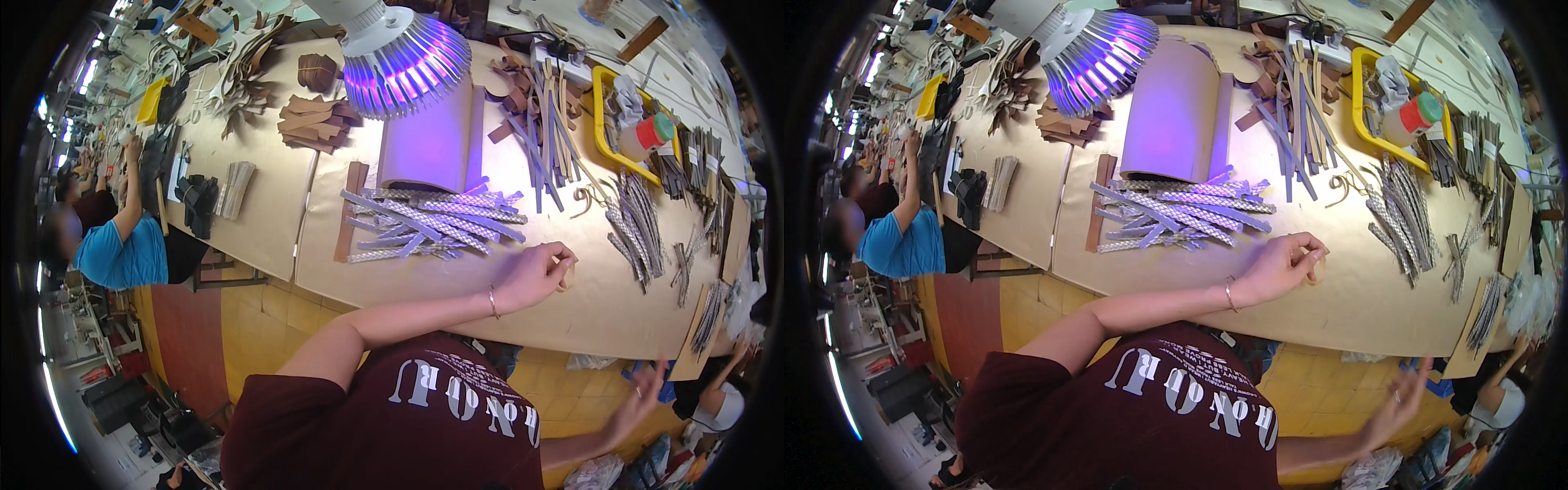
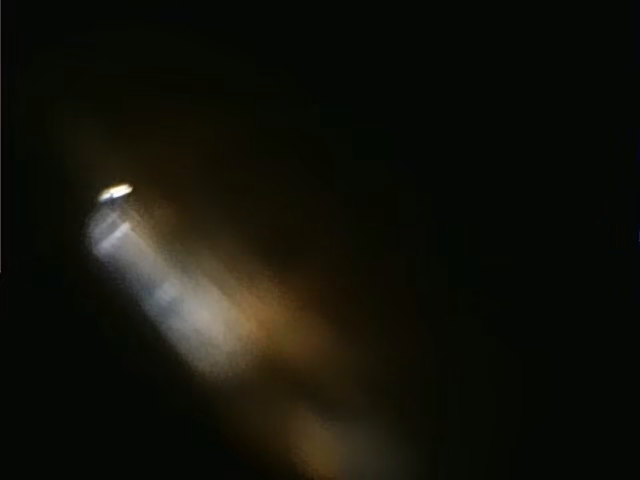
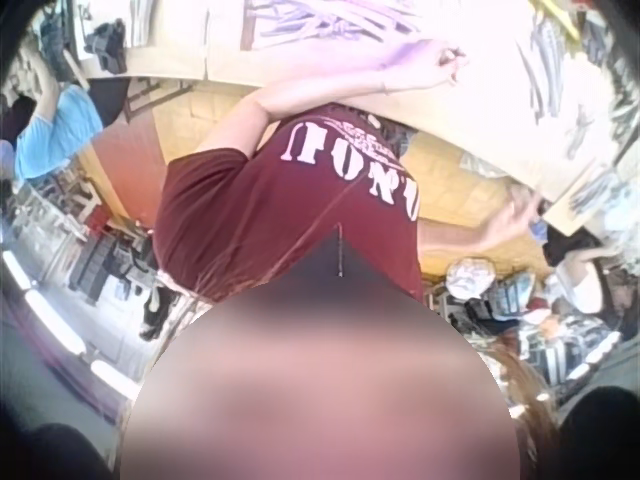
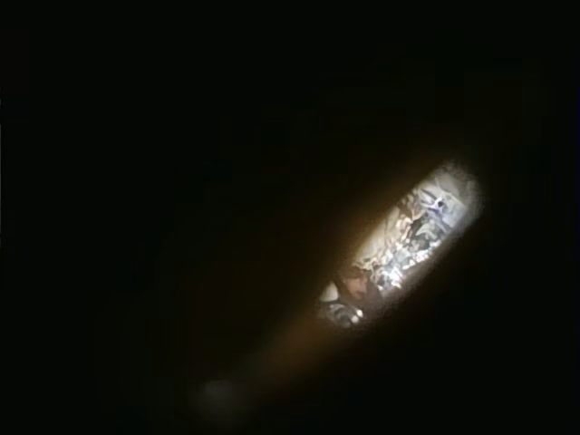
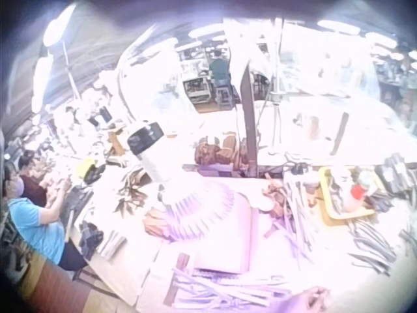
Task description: The person repeatedly picks up a braided cord and a flat strip, aligns them, and secures the strip to the cord by hand. The person then places the assembled piece on the table and repeats the process with additional cords and strips.
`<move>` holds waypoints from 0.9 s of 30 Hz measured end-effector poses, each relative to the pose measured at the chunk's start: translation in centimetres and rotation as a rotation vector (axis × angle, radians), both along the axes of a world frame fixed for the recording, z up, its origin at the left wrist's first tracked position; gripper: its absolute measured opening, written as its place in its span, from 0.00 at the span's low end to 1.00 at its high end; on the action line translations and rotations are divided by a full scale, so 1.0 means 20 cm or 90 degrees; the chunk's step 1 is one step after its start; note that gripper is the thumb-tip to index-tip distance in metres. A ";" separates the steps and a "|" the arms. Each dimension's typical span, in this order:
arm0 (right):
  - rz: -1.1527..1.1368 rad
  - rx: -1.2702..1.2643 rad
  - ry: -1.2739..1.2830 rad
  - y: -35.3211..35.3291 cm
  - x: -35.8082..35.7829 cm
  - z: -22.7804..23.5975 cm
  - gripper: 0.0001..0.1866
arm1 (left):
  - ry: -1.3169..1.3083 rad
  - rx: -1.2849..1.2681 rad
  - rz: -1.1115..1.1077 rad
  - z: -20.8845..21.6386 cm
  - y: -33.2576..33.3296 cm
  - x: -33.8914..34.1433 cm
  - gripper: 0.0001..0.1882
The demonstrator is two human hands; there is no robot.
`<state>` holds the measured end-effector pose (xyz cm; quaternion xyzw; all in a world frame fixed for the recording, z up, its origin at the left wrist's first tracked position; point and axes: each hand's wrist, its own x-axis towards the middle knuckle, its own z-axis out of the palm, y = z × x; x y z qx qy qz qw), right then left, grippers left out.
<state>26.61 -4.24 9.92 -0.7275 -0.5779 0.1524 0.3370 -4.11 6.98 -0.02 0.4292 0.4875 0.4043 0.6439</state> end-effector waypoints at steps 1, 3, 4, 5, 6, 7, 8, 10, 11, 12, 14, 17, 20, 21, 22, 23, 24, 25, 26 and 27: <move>0.008 -0.045 -0.048 0.05 -0.03 -0.13 0.31 | 0.086 0.039 -0.021 -0.02 -0.01 0.01 0.14; 0.009 -0.136 0.082 0.12 -0.11 -0.35 0.34 | 0.131 0.150 0.022 -0.04 -0.03 0.00 0.19; -0.021 -0.155 0.055 0.14 -0.14 -0.40 0.35 | 0.149 0.180 0.035 -0.05 -0.04 0.00 0.21; -0.049 -0.172 0.028 0.16 -0.18 -0.45 0.36 | 0.175 0.237 0.062 -0.06 -0.06 0.00 0.23; -0.062 -0.179 0.011 0.18 -0.22 -0.48 0.37 | 0.197 0.270 0.081 -0.06 -0.08 0.00 0.24; -0.096 -0.180 0.085 0.21 -0.24 -0.48 0.38 | 0.226 0.309 0.098 -0.06 -0.10 -0.01 0.26; -0.109 -0.211 0.076 0.23 -0.26 -0.45 0.38 | 0.217 0.304 0.092 -0.06 -0.12 -0.02 0.26; -0.126 -0.269 0.083 0.27 -0.26 -0.40 0.37 | 0.207 0.321 0.085 -0.04 -0.15 -0.04 0.26; -0.134 -0.298 0.087 0.28 -0.26 -0.38 0.38 | 0.217 0.305 0.062 -0.03 -0.17 -0.04 0.26; -0.142 -0.326 0.090 0.29 -0.24 -0.37 0.38 | 0.221 0.302 0.050 -0.02 -0.19 -0.05 0.26; -0.173 -0.367 0.068 0.30 -0.19 -0.40 0.40 | 0.232 0.301 0.033 -0.01 -0.23 -0.06 0.25; -0.221 -0.326 -0.091 0.26 -0.11 -0.52 0.48 | 0.249 0.303 0.007 0.00 -0.29 -0.06 0.22; -0.260 -0.206 -0.337 0.21 -0.10 -0.58 0.55 | 0.255 0.325 -0.038 -0.01 -0.34 -0.06 0.20; -0.298 -0.232 -0.362 0.19 -0.12 -0.58 0.57 | 0.255 0.342 -0.050 -0.01 -0.36 -0.06 0.20; -0.343 -0.264 -0.392 0.17 -0.16 -0.55 0.59 | 0.253 0.370 -0.051 -0.01 -0.37 -0.06 0.19; -0.376 -0.309 -0.338 0.16 -0.21 -0.52 0.59 | 0.255 0.383 -0.079 -0.02 -0.39 -0.06 0.19; -0.416 -0.358 -0.287 0.15 -0.26 -0.49 0.58 | 0.255 0.406 -0.095 -0.02 -0.41 -0.07 0.18; -0.439 -0.380 -0.240 0.14 -0.32 -0.46 0.57 | 0.256 0.427 -0.108 -0.03 -0.42 -0.09 0.17; -0.476 -0.368 -0.298 0.12 -0.38 -0.43 0.55 | 0.266 0.442 -0.130 -0.03 -0.44 -0.10 0.17; -0.498 -0.331 -0.360 0.11 -0.44 -0.41 0.52 | 0.277 0.455 -0.150 -0.04 -0.46 -0.13 0.17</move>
